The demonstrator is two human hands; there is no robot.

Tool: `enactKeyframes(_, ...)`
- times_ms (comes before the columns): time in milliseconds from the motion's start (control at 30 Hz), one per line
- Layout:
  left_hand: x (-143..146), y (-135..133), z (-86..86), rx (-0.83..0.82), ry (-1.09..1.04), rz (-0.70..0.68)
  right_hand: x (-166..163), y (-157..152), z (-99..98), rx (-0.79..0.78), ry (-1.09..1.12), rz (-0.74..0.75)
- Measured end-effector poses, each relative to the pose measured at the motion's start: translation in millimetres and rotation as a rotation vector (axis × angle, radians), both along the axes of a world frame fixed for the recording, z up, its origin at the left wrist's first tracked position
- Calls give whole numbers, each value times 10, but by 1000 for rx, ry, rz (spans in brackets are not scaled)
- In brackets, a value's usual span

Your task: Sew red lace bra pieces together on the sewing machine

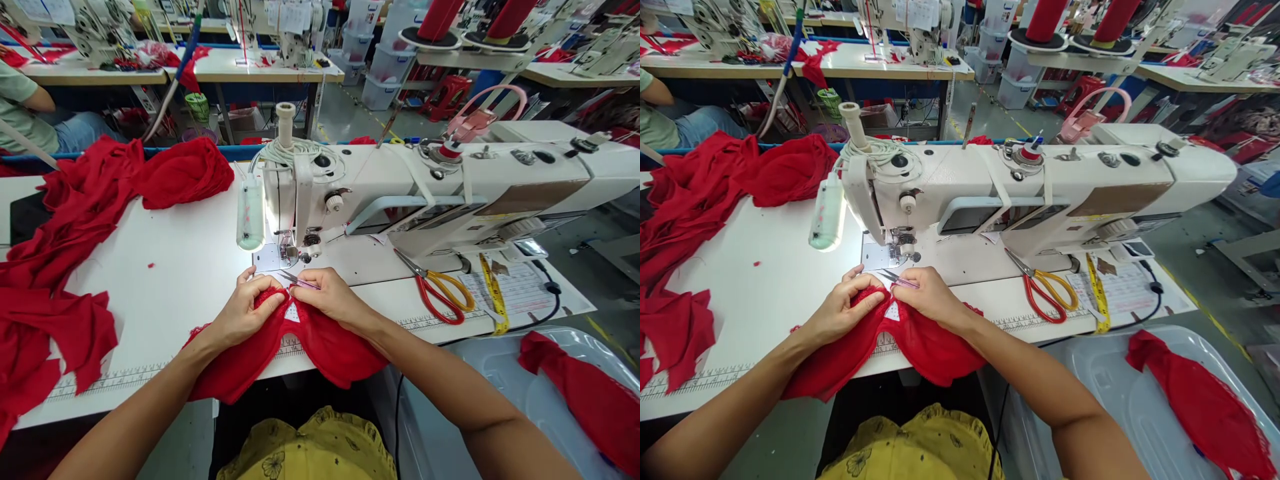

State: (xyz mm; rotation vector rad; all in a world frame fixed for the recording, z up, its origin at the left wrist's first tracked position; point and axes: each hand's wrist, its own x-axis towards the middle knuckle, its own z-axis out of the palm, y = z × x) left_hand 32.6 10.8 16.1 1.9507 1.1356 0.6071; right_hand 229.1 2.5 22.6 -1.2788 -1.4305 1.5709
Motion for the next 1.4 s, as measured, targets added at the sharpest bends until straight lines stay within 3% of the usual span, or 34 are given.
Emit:
enactKeyframes(300, -3, 12, -2, 7, 13, 18, 29, 27, -41, 95, -69, 28)
enactKeyframes(533, 13, 3, -5, -5, -7, 32, 184, -320, 72, 800, -974, 4)
enactKeyframes(700, 15, 9, -13, 3, 1, 42, 187, -431, 80, 1066, -1177, 106)
enactKeyframes(1033, 4, 21, -2, -8, 20, 23, 115, -384, 64, 1175, -1301, 181)
enactKeyframes(1400, -3, 23, -12, -6, -9, 27, 120, -333, 144, 1105, -1339, 266)
